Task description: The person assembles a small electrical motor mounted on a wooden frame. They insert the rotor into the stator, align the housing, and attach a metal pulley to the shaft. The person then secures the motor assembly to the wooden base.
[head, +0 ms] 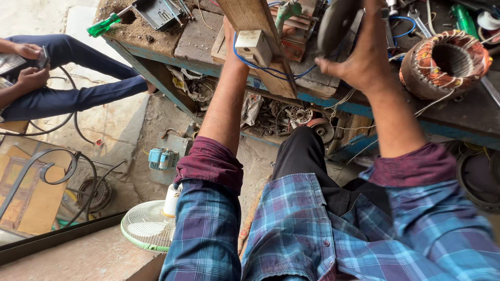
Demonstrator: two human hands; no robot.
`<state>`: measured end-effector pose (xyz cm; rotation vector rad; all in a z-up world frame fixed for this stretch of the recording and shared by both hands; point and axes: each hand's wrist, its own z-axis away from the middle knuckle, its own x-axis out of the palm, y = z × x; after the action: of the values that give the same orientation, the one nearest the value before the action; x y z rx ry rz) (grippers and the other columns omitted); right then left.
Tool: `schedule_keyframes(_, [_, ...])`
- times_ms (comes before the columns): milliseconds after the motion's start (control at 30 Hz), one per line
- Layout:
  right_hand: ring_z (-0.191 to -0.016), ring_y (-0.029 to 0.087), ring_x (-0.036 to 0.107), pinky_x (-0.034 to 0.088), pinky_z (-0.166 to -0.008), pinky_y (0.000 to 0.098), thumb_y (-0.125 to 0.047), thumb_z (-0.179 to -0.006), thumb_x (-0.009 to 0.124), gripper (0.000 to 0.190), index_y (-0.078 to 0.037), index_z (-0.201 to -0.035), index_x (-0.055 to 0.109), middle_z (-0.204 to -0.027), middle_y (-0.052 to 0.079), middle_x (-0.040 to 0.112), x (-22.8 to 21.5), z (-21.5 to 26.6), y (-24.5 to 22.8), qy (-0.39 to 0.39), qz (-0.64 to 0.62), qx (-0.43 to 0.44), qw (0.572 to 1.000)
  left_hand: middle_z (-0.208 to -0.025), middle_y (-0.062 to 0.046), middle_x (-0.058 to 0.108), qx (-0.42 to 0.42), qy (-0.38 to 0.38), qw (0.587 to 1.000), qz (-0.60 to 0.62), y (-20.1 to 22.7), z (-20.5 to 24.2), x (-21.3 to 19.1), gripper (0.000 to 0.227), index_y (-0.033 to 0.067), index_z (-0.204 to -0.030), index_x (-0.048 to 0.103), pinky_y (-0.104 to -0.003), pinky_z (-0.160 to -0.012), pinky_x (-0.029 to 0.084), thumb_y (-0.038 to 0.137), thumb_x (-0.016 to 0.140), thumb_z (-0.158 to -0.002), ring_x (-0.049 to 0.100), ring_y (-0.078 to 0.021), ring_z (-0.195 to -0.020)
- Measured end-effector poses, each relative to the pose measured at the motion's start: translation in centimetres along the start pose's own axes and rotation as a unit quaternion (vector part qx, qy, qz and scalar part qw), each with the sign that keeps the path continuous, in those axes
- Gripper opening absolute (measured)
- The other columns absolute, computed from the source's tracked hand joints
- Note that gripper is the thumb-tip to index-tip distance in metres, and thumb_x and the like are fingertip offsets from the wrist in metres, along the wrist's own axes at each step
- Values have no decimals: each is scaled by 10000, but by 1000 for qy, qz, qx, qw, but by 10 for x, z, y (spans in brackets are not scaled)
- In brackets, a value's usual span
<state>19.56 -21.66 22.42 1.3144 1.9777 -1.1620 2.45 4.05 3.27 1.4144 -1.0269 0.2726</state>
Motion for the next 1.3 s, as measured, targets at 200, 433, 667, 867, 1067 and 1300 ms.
schedule_keyframes(200, [-1467, 392, 502, 462, -1206, 495, -260, -764, 1052, 1265, -132, -1668, 175, -1613, 197, 381, -18, -22, 3, -97, 109, -43, 988, -1157, -95, 640, 58, -12, 995, -78, -8, -1, -9, 522, 53, -1327, 521, -403, -898, 593, 486, 529, -1036, 672, -215, -1064])
schedule_keyframes(433, [-1606, 277, 378, 368, -1300, 433, -155, -793, 1054, 1192, -211, -1655, 233, -1677, 67, 304, -14, -17, 10, -91, -90, -12, 992, -1241, -282, 633, 0, -91, 996, -12, -28, -14, -31, 578, -39, -1395, 532, -547, -896, 589, 455, 590, -1099, 680, -373, -1112])
schedule_keyframes(667, [-1626, 335, 313, 338, -1316, 481, -204, -800, 1036, 1181, -137, -1646, 215, -1685, 128, 280, -3, -20, 17, -109, -99, 44, 988, -1352, -222, 533, -37, -28, 998, 50, -36, -1, -38, 638, 131, -1505, 332, -599, -1014, 550, 490, 568, -1034, 578, -367, -1265])
schedule_keyframes(867, [-1454, 236, 535, 494, -1227, 430, -347, -862, 903, 788, -110, -1480, 475, -1475, 35, 560, -8, -27, 12, -77, -276, 152, 946, -1309, -236, 547, -57, -31, 996, 64, -27, -4, -24, 612, 78, -1472, 361, -611, -985, 544, 451, 565, -1032, 583, -392, -1228])
schedule_keyframes(1067, [-1089, 132, 534, 403, -841, 293, -429, -862, 864, 662, -134, -1369, 556, -1332, -23, 573, -13, -33, 16, -84, -546, 267, 790, -1311, -233, 550, -48, -37, 998, 36, -13, -4, -15, 609, 77, -1472, 368, -603, -987, 545, 445, 572, -1031, 585, -387, -1231])
schedule_keyframes(1300, [-1247, 148, 622, 518, -1095, 338, -414, -997, 836, 484, -124, -1311, 607, -1276, -25, 643, -16, -30, 27, -106, -552, 196, 804, -1314, -231, 554, -40, -26, 999, 10, -14, 0, -15, 606, 76, -1471, 378, -593, -990, 547, 437, 581, -1029, 588, -381, -1234])
